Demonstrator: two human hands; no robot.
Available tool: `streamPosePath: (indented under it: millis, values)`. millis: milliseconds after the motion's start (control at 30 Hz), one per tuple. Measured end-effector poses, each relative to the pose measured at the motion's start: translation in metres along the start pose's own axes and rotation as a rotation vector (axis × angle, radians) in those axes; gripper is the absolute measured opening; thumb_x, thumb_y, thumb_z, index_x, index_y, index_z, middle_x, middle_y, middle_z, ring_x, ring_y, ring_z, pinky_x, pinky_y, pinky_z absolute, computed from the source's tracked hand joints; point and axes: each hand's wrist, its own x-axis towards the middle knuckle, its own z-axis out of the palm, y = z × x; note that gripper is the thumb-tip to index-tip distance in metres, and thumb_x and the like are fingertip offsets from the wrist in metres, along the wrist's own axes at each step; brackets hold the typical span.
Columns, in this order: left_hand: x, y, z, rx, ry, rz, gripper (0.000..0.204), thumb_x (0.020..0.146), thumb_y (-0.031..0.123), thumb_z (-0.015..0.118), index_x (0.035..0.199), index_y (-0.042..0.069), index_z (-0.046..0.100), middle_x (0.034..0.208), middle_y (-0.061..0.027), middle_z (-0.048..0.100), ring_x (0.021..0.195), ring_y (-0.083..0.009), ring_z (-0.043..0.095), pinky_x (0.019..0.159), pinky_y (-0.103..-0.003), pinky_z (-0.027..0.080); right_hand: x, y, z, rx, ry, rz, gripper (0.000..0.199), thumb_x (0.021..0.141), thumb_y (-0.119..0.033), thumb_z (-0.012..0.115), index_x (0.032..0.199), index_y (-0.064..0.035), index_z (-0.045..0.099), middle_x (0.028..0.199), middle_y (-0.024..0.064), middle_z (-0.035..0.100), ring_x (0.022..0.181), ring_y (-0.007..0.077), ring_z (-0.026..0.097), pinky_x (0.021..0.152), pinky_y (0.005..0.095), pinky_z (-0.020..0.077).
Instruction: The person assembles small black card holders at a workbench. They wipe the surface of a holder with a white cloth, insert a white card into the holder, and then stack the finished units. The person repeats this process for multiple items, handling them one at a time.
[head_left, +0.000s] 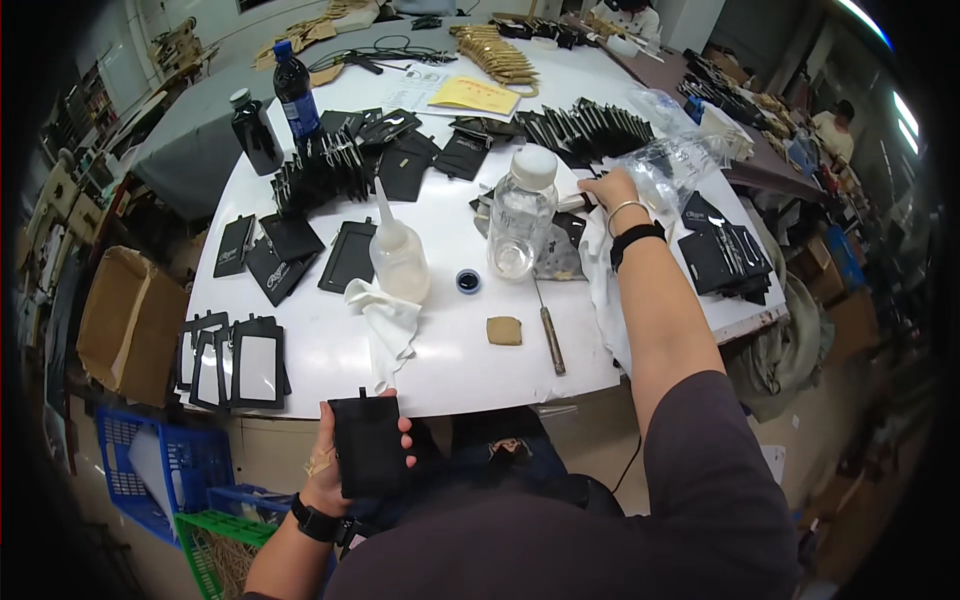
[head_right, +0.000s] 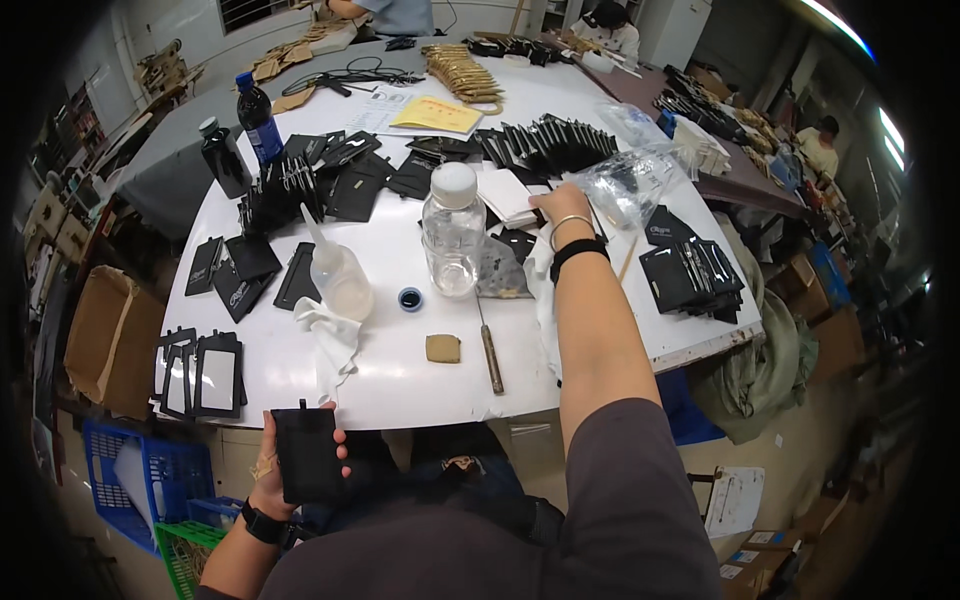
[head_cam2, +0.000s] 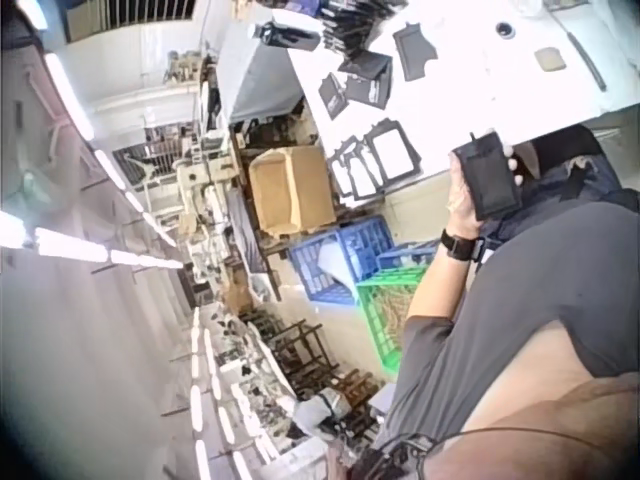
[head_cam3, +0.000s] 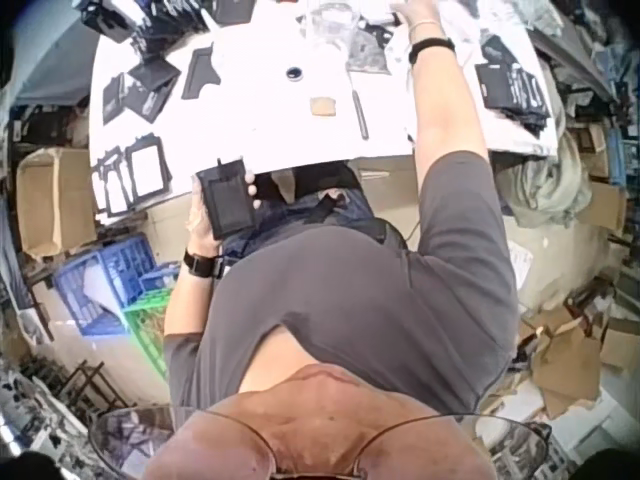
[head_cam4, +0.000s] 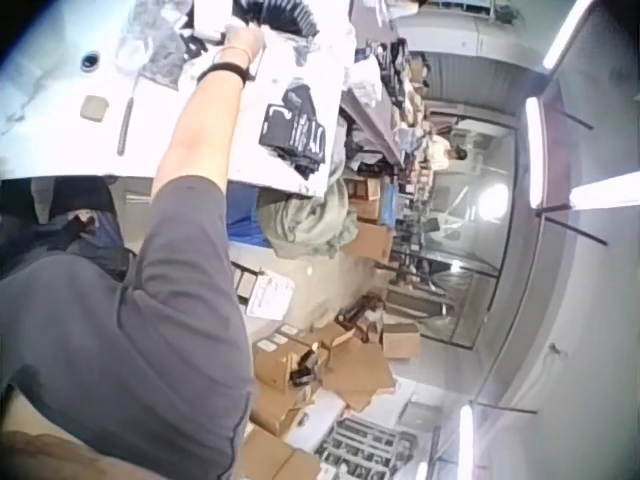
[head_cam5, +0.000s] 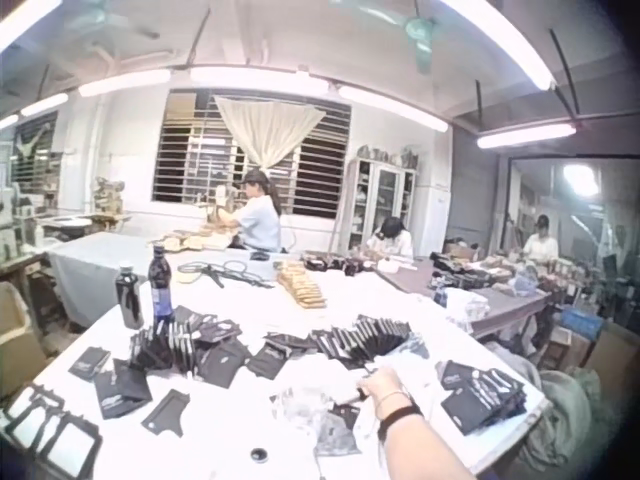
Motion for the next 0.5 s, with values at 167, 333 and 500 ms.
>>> streamPosePath:
  millis: [167, 333, 500]
  values:
    - [-0.012, -0.001, -0.011, -0.067, 0.059, 0.043, 0.081, 0.085, 0.07, 0.037, 0.14, 0.01, 0.032, 0.115, -0.0177, 0.055, 0.1, -0.0296, 0.058, 0.09, -0.05, 0.047, 0.005, -0.006, 0.016, 0.006, -0.062, -0.276, 0.058, 0.058, -0.046, 0.076, 0.079, 0.0074, 0.067, 0.079, 0.0236, 0.067, 0.075, 0.0322, 0.065, 0.067, 0.0418, 0.0491]
    - [-0.008, -0.008, -0.028, -0.128, -0.063, -0.019, 0.061, 0.093, 0.055, 0.037, 0.133, 0.008, 0.04, 0.117, -0.0197, 0.057, 0.097, -0.0268, 0.062, 0.082, -0.042, 0.054, 0.074, 0.07, 0.028, -0.125, -0.262, -0.323, 0.031, 0.076, -0.025, 0.068, 0.087, 0.003, 0.062, 0.072, 0.0124, 0.061, 0.062, 0.0177, 0.057, 0.053, 0.0339, 0.0448]
    - [-0.023, -0.028, -0.014, -0.108, 0.018, 0.088, 0.065, 0.087, 0.063, 0.043, 0.11, 0.003, 0.055, 0.095, -0.0137, 0.066, 0.073, -0.0208, 0.067, 0.06, -0.037, 0.058, 0.071, 0.047, 0.011, -0.174, -0.243, -0.2, 0.031, 0.076, -0.022, 0.07, 0.094, 0.0019, 0.063, 0.076, 0.0137, 0.062, 0.063, 0.0187, 0.055, 0.054, 0.0349, 0.0441]
